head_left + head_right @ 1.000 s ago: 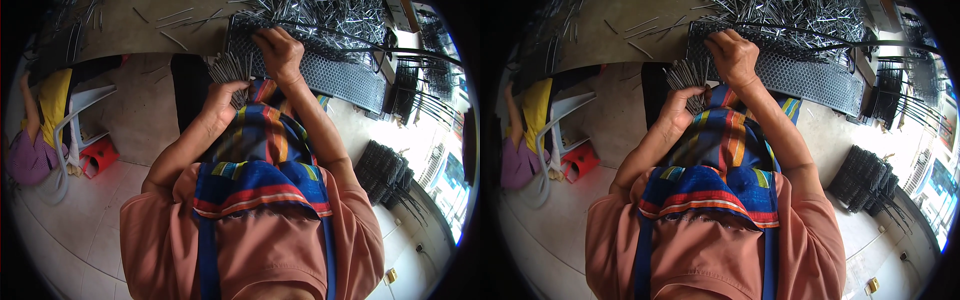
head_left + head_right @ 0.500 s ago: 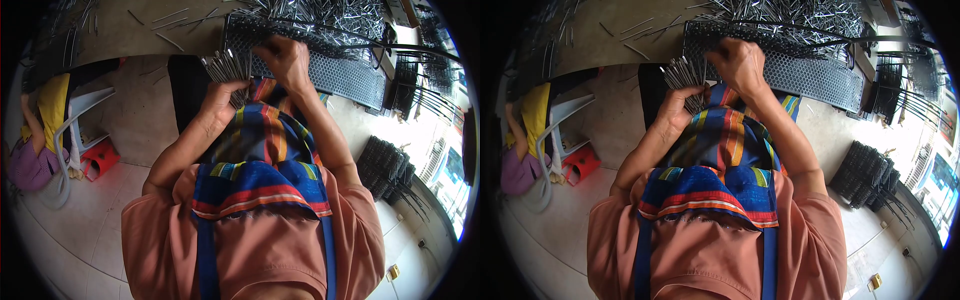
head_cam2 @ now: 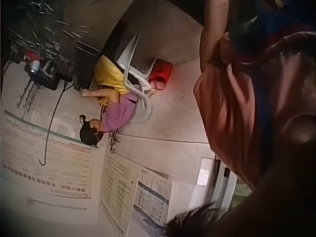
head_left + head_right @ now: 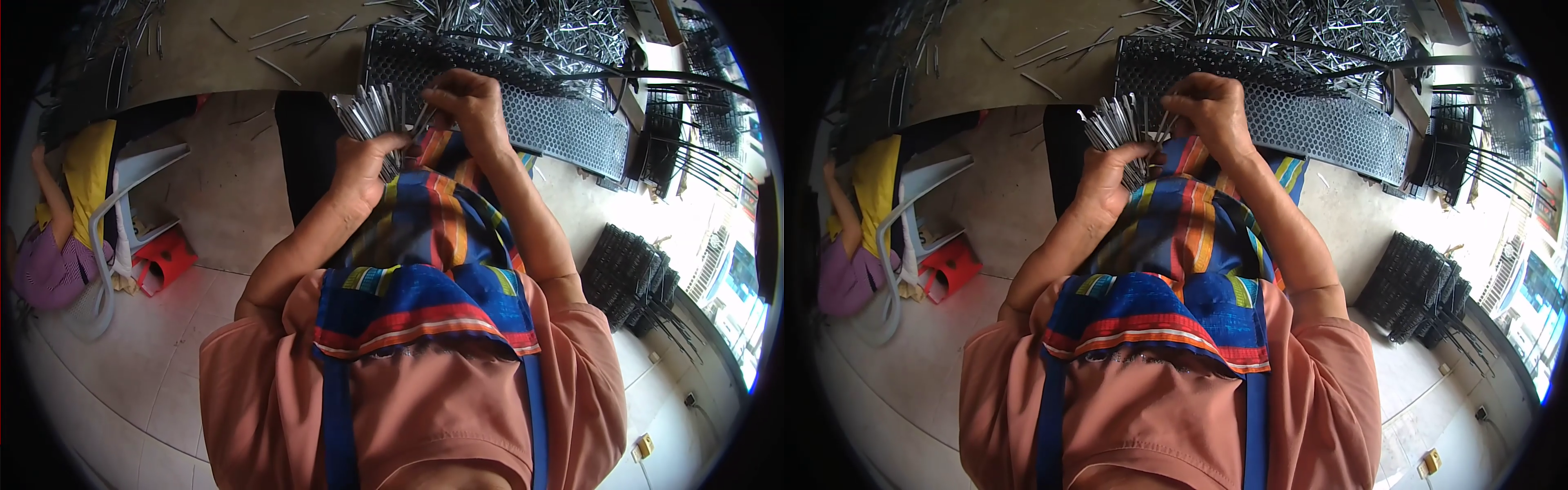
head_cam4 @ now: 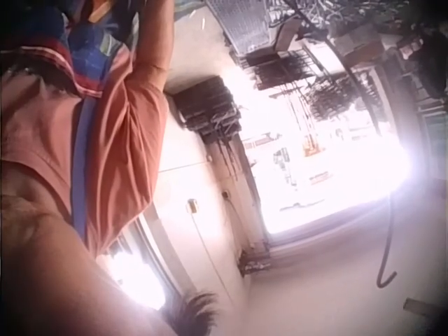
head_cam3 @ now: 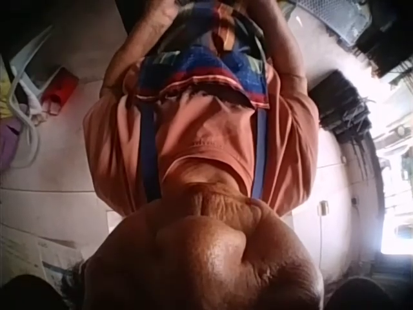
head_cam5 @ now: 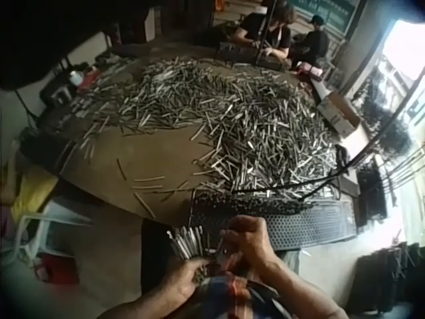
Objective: Sorting and arranging thin metal spokes or rods at a workbench.
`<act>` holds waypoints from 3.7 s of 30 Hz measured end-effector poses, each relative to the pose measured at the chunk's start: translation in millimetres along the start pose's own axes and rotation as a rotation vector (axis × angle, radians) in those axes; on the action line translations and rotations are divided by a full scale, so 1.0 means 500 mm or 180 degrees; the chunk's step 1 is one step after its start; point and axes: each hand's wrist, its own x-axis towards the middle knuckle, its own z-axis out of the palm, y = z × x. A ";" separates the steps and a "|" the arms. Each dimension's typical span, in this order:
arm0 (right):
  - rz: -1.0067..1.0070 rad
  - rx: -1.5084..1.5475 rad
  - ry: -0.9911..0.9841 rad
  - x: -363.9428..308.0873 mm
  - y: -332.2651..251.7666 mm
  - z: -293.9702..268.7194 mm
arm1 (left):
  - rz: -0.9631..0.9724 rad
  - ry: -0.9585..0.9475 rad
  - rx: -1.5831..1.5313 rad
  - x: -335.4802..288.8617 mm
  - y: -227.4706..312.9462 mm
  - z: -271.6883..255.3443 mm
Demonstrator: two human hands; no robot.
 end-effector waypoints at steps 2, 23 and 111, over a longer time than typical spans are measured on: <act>-0.0279 0.0089 0.0385 0.001 0.001 0.000 | -0.0178 0.0045 -0.0046 -0.008 0.014 0.008; -0.2335 -0.0865 0.1256 0.073 0.019 -0.018 | -0.0082 0.0087 0.0427 0.022 -0.016 -0.034; -0.2532 -0.0569 0.1387 0.092 0.026 0.075 | -0.0095 0.0247 0.0027 -0.007 0.024 -0.028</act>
